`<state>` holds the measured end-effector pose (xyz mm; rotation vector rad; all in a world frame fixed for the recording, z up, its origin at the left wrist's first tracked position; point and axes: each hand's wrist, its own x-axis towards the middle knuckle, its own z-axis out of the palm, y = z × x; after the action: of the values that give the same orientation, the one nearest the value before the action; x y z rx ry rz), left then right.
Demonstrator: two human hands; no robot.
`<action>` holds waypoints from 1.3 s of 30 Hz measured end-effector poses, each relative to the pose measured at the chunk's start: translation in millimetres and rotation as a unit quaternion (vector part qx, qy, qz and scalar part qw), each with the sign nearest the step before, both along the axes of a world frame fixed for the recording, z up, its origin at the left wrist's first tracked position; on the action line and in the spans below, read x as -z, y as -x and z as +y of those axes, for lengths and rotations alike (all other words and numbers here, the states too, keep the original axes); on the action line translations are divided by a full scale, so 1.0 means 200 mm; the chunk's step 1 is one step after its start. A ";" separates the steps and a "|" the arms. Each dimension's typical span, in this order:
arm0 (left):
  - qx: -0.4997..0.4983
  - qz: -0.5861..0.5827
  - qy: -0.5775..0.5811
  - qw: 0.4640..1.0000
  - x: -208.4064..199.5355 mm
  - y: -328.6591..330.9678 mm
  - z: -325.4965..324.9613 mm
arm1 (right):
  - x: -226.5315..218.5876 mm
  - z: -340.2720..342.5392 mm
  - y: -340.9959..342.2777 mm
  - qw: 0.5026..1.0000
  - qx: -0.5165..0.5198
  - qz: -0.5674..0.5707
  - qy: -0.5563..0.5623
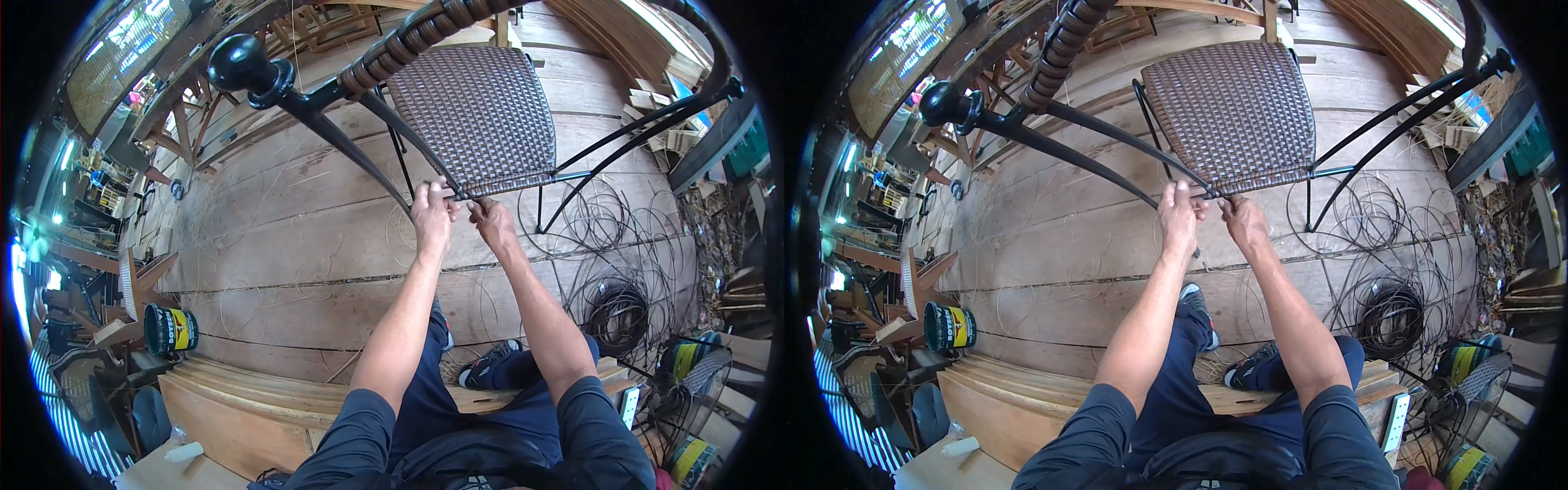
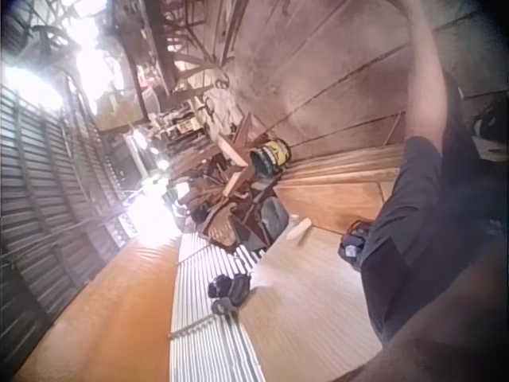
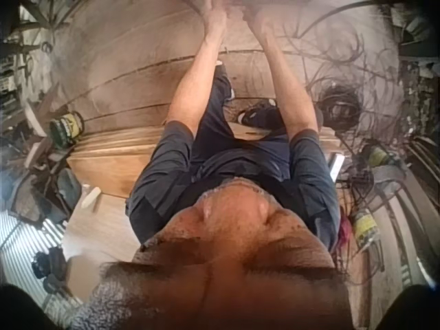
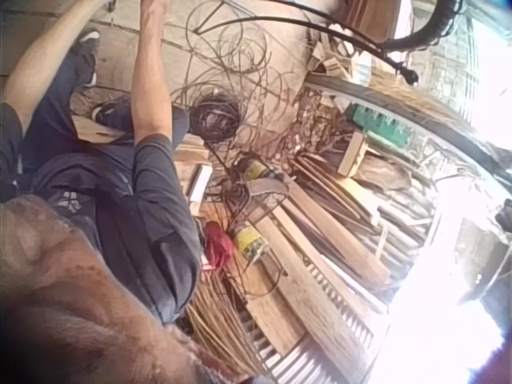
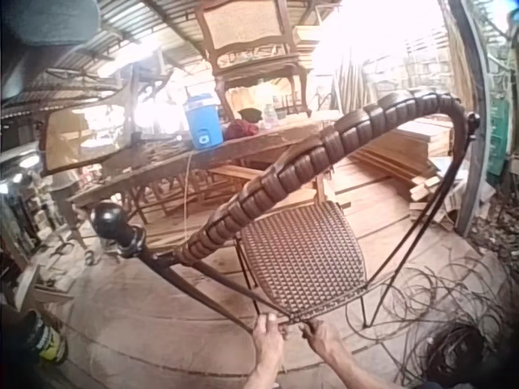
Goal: Weaving a chair seat using rattan-like strips in a furniture manufacturing workshop.
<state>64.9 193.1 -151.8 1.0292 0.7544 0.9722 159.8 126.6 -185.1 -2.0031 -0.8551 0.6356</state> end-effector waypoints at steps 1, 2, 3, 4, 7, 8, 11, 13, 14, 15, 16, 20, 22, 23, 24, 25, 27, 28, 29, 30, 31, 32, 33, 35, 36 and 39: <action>0.000 0.015 0.007 1.000 -0.03 0.05 -0.05 | 0.00 -0.04 0.00 1.000 0.003 0.000 0.000; -0.007 0.032 0.010 0.999 -0.07 0.12 -0.09 | 0.01 -0.08 0.03 0.991 0.046 -0.125 -0.016; -0.010 0.033 0.005 0.999 -0.06 0.20 -0.12 | 0.00 -0.13 0.04 0.964 0.090 -0.249 -0.032; 0.047 0.119 -0.055 0.990 -0.03 0.27 -0.16 | 0.00 -0.18 0.05 0.964 0.088 -0.247 -0.038; 0.112 0.263 -0.229 0.930 0.07 0.43 -0.24 | 0.00 -0.26 0.13 0.965 0.104 -0.220 -0.096; 0.121 0.316 -0.337 0.879 0.06 0.46 -0.27 | -0.01 -0.27 0.17 0.978 0.083 -0.162 -0.106; 0.114 0.287 -0.439 0.844 0.02 0.51 -0.37 | -0.05 -0.27 0.26 0.991 0.032 -0.066 -0.115; 0.151 0.314 -0.437 0.829 0.02 0.53 -0.43 | -0.04 -0.27 0.28 0.991 -0.026 0.099 -0.088; 0.193 0.338 -0.431 0.814 0.01 0.54 -0.44 | -0.06 -0.28 0.27 0.985 -0.067 0.152 -0.052; 0.187 0.339 -0.432 0.814 -0.01 0.54 -0.45 | -0.05 -0.28 0.27 0.985 -0.072 0.150 -0.054; 0.204 0.350 -0.452 0.794 -0.02 0.54 -0.46 | -0.05 -0.29 0.26 0.980 -0.082 0.178 -0.039; 0.223 0.363 -0.487 0.762 -0.01 0.59 -0.43 | -0.07 -0.27 0.29 0.963 -0.127 0.235 -0.050; 0.214 0.358 -0.485 0.769 0.01 0.58 -0.45 | 0.03 -0.24 0.28 0.966 -0.152 0.193 -0.077; 0.239 0.345 -0.484 0.768 0.02 0.59 -0.45 | 0.02 -0.24 0.28 0.973 -0.170 0.146 -0.057; 0.257 0.337 -0.483 0.766 0.03 0.60 -0.45 | 0.00 -0.22 0.30 0.975 -0.194 0.097 -0.044; 0.287 0.346 -0.464 0.763 0.06 0.56 -0.47 | 0.09 -0.23 0.23 0.974 -0.209 0.075 -0.035; 0.277 0.348 -0.433 0.784 0.20 0.52 -0.50 | 0.05 -0.26 0.24 0.968 -0.203 0.134 -0.054; 0.283 0.364 -0.521 0.718 0.11 0.51 -0.51 | 0.04 -0.27 0.24 0.962 -0.183 0.198 -0.030; 0.263 0.380 -0.519 0.719 0.09 0.52 -0.51 | 0.06 -0.27 0.24 0.958 -0.203 0.199 -0.028; 0.281 0.388 -0.510 0.714 0.09 0.53 -0.52 | 0.09 -0.27 0.24 0.956 -0.216 0.198 -0.024; 0.301 0.394 -0.500 0.710 0.08 0.54 -0.52 | 0.11 -0.26 0.24 0.953 -0.230 0.197 -0.027; 0.293 0.398 -0.501 0.711 0.07 0.55 -0.50 | 0.10 -0.27 0.23 0.955 -0.237 0.178 -0.004; 0.321 0.405 -0.478 0.710 0.06 0.55 -0.49 | 0.10 -0.26 0.23 0.957 -0.242 0.159 0.020; 0.347 0.414 -0.455 0.708 0.05 0.55 -0.44 | 0.10 -0.26 0.23 0.964 -0.219 0.153 0.010; 0.321 0.453 -0.419 0.718 0.05 0.54 -0.37 | 0.12 -0.25 0.23 0.977 -0.177 0.122 0.002; 0.120 0.359 -0.428 0.821 -0.02 0.50 -0.20 | 0.25 -0.23 0.20 0.980 -0.119 0.122 -0.106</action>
<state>-34.9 153.6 -147.6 2.3125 0.7550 0.6718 119.2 80.7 -235.7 -1.6075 -0.9759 0.8673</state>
